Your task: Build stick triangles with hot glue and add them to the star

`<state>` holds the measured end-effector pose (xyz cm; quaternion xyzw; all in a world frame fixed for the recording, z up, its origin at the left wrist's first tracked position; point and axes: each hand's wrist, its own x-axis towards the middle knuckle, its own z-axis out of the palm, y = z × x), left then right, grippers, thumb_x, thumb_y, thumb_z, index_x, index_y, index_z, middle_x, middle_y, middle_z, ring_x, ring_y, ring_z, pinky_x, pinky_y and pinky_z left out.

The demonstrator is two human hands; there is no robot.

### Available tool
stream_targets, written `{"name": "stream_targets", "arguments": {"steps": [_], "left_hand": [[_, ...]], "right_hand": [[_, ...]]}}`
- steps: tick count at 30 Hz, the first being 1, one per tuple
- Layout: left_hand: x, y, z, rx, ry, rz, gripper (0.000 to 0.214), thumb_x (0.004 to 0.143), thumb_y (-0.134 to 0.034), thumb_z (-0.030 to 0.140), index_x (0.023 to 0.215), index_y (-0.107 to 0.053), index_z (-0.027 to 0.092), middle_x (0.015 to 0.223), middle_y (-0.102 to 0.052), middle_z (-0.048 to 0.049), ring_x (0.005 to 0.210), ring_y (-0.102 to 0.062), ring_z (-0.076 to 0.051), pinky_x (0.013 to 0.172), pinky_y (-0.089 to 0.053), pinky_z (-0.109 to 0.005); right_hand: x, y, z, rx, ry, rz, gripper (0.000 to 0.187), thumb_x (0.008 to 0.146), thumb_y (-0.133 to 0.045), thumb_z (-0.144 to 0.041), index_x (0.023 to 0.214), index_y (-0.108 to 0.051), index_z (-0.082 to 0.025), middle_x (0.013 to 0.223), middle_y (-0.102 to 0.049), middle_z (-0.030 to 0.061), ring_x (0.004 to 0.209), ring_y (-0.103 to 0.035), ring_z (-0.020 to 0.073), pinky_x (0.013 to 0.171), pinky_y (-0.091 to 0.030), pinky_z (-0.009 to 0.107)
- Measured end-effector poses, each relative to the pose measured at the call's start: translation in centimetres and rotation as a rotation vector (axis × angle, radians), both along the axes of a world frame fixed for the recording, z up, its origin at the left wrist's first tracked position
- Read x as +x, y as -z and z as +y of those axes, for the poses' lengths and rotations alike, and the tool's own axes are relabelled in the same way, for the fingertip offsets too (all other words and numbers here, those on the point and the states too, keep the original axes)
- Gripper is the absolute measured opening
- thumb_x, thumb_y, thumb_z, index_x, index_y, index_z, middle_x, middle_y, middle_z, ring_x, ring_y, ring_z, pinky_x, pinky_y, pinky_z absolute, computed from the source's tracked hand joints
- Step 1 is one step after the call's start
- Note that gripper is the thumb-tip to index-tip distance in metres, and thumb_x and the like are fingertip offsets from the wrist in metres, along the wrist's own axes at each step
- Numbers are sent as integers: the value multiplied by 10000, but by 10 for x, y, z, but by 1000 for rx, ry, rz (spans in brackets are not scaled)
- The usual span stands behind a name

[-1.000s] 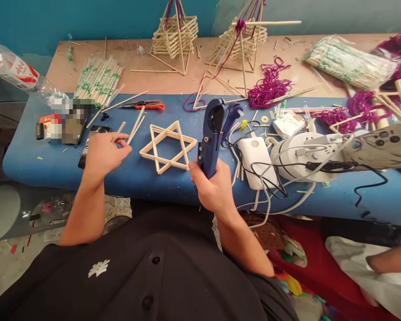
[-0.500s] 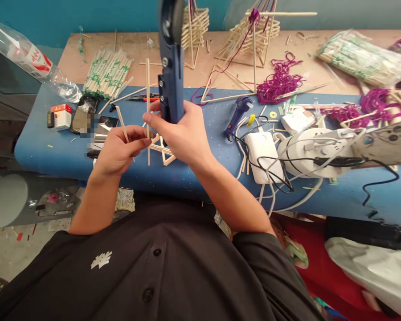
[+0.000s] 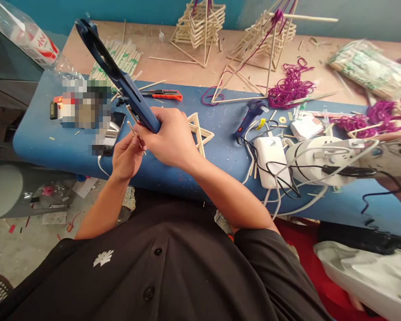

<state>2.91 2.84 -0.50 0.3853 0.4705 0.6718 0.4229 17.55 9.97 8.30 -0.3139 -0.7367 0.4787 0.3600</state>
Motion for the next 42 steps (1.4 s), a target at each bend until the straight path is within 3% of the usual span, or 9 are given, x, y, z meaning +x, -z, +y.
{"name": "stream_targets", "arguments": {"steps": [5,11,14,17,24,30,35,39,42], "left_hand": [[5,15,1,21,44,-30,450,857,-876,701,953,-844,263,873,-701,-18,876,-651,-175,910,-573,-328],[10,18,-1,-3,130,-69,463,853,-887,688,1018,-868,256,847,-746,-27,780,-710,-181,830,-618,-361],[11,15,0,-23,137,-83,515,813,-907,715,981,-863,231,839,-742,-36,732,-694,-171,746,-607,-344],[13,14,2,-30,132,-91,539,770,-930,734,918,-851,221,782,-707,-24,685,-643,-148,673,-573,-312],[15,18,8,-8,137,-80,537,790,-921,734,838,-819,209,688,-634,-4,610,-533,-102,567,-433,-258],[18,-4,-3,-14,160,-33,516,850,-895,694,824,-819,184,690,-692,-31,558,-576,-108,515,-438,-260],[23,-31,-18,-52,175,15,494,903,-858,662,841,-855,172,655,-732,-45,394,-554,-97,362,-349,-237],[34,-42,-20,-76,79,-115,457,831,-919,631,821,-863,177,614,-738,-32,287,-427,-58,284,-235,-214],[42,-45,-17,-90,89,-228,415,768,-951,575,869,-874,180,654,-774,-34,283,-425,-53,275,-225,-204]], "right_hand": [[-2,3,-1,-69,37,15,202,920,-756,-290,773,-628,-239,726,-667,-15,706,-582,152,683,-526,327],[1,4,-3,-108,70,-12,229,909,-802,-336,793,-620,-259,764,-688,-6,762,-627,161,685,-575,308],[3,3,-5,-157,27,34,210,928,-773,-325,803,-619,-258,710,-674,-20,653,-622,150,620,-550,313],[5,2,-6,-195,11,64,193,928,-759,-320,803,-631,-248,670,-666,-32,570,-626,146,571,-523,320],[8,0,-3,-171,108,-1,144,858,-801,-272,794,-681,-224,728,-725,-10,647,-667,151,627,-573,312],[12,-7,-4,-255,29,98,193,872,-770,-243,741,-630,-225,673,-684,-12,577,-631,137,560,-568,300],[23,-15,-5,-287,106,223,244,859,-842,-376,811,-663,-218,730,-681,-15,611,-638,120,625,-607,304],[27,-18,-8,-331,163,274,271,857,-839,-414,820,-649,-223,728,-660,-22,606,-637,114,631,-611,301],[28,-17,-9,-328,196,267,269,884,-830,-393,823,-633,-220,746,-654,-24,603,-633,104,625,-597,289]]}}
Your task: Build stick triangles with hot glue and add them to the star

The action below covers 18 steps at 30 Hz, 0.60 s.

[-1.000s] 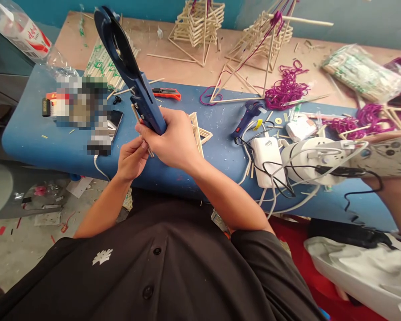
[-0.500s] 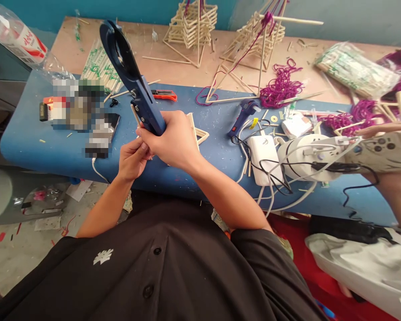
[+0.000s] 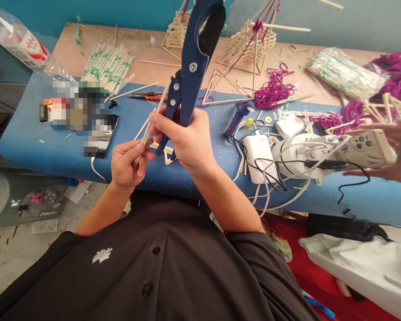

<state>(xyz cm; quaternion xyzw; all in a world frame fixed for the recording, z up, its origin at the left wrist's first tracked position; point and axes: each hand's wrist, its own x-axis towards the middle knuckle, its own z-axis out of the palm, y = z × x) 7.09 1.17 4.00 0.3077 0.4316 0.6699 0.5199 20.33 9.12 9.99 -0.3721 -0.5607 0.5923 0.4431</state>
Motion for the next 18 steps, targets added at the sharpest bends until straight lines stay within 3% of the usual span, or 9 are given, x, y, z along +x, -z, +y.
{"name": "stream_targets", "arguments": {"steps": [5,8,15,18], "left_hand": [[5,-2,5,-65,59,-17,439,834,-823,573,969,-854,156,809,-838,-69,441,-640,-121,329,-407,-212],[5,-3,5,-102,107,-70,400,812,-847,497,1029,-842,161,866,-852,-58,562,-742,-153,375,-486,-192],[7,-11,5,-243,125,-194,282,909,-781,385,1024,-825,132,852,-849,-46,522,-714,-105,380,-474,-140],[11,-12,5,-234,84,-192,283,844,-887,389,964,-836,138,755,-817,-21,454,-662,-79,347,-409,-126]], "right_hand": [[3,3,5,62,54,28,347,890,-863,-438,803,-610,-217,744,-632,-26,603,-611,97,625,-585,294],[5,4,7,71,72,18,412,876,-869,-535,803,-619,-217,742,-630,-30,620,-616,93,639,-593,287],[8,12,9,120,56,123,481,822,-922,-587,796,-608,-224,714,-638,-42,595,-614,94,615,-594,279],[6,17,8,117,63,135,408,844,-919,-505,805,-627,-223,717,-647,-44,592,-617,90,602,-581,266]]}}
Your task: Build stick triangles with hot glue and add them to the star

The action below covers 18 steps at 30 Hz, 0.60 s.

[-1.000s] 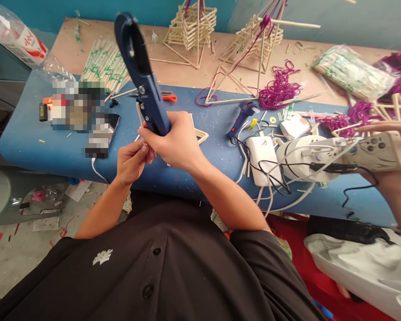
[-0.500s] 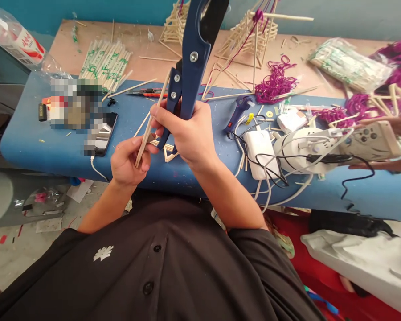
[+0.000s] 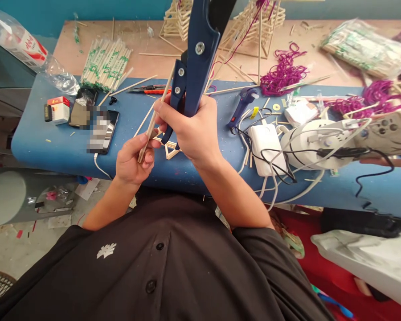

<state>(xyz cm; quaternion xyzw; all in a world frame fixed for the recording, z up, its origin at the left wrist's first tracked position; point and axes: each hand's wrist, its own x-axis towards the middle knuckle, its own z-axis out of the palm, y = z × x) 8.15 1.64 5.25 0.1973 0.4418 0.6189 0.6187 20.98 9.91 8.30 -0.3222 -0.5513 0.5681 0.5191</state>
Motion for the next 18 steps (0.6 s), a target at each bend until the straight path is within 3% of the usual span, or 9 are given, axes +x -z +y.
{"name": "stream_targets", "arguments": {"steps": [4,6,12,15,18], "left_hand": [[4,1,0,74,-46,51,454,626,-1051,484,844,-840,147,627,-747,3,388,-608,-76,297,-330,-135],[4,0,1,104,-72,114,492,603,-1056,533,821,-842,148,606,-734,-4,372,-595,-83,290,-330,-147],[-12,-15,3,235,-178,363,430,698,-1004,559,807,-855,172,632,-764,-26,389,-633,-112,331,-437,-170],[-20,-21,7,331,-233,490,351,778,-972,514,851,-877,183,647,-777,-26,415,-666,-125,344,-469,-171],[-23,-24,11,414,-245,624,244,858,-917,422,823,-874,184,643,-774,-20,438,-687,-126,359,-487,-165]], "right_hand": [[2,0,-2,1,1,22,302,845,-897,-402,790,-658,-227,700,-671,-52,576,-615,92,606,-588,270],[7,-3,-3,20,-5,16,268,841,-890,-381,796,-674,-229,697,-678,-51,578,-620,98,610,-586,277],[51,-12,-8,33,-22,-233,213,887,-784,-410,945,-759,-206,780,-725,-3,730,-695,163,741,-591,341],[73,-12,-17,12,58,-482,299,850,-734,-430,1035,-770,-198,895,-768,35,851,-724,220,815,-575,388],[84,-13,-27,46,48,-736,302,850,-660,-433,1024,-751,-203,1000,-802,64,887,-731,244,838,-542,401]]}}
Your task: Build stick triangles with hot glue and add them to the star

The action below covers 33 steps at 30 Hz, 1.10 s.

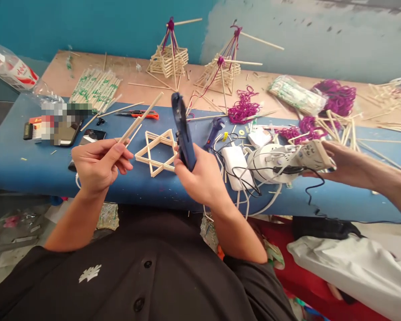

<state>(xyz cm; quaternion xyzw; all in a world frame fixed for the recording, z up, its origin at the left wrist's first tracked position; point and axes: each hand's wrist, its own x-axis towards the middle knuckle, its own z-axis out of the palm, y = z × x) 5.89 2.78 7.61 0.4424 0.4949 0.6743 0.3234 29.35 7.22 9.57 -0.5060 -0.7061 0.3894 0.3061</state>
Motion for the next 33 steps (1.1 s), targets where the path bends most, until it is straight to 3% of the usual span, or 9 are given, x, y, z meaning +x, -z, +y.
{"name": "stream_targets", "arguments": {"steps": [4,8,15,22,29,33], "left_hand": [[1,0,3,53,-30,131,183,922,-840,327,809,-867,185,644,-772,-11,459,-699,-120,394,-516,-160],[0,2,0,78,-73,249,206,961,-810,322,809,-857,191,655,-774,-4,480,-707,-114,438,-546,-161],[-3,4,-4,179,-72,509,202,1017,-745,264,851,-847,211,684,-784,20,522,-728,-110,492,-564,-176],[-4,-6,-3,261,-136,853,189,1011,-711,238,886,-853,234,661,-782,46,564,-742,-127,599,-579,-217],[-8,-7,-4,149,-117,858,179,980,-727,325,863,-862,306,674,-792,21,615,-760,-197,624,-587,-299],[-9,-5,-4,179,-142,907,134,961,-753,318,886,-864,317,675,-796,26,599,-755,-206,597,-568,-320]], "right_hand": [[0,-7,-8,26,-42,-136,245,837,-617,-411,969,-700,-222,1028,-813,65,889,-732,255,844,-512,395],[-4,-14,-7,29,-49,-181,209,825,-594,-409,914,-657,-230,927,-782,48,829,-689,238,808,-479,381],[-9,-13,-6,1,-123,-161,219,805,-603,-387,946,-658,-228,1007,-796,36,860,-699,223,833,-477,371],[-11,-14,-6,-16,-147,-194,239,787,-606,-369,960,-671,-218,941,-771,28,846,-682,221,823,-469,364],[-8,-13,-7,-8,-154,-216,210,784,-638,-343,953,-666,-222,882,-759,19,777,-657,205,768,-451,346],[-9,-9,-7,46,-132,-256,187,778,-640,-350,922,-638,-231,844,-751,25,762,-661,220,762,-450,355]]}}
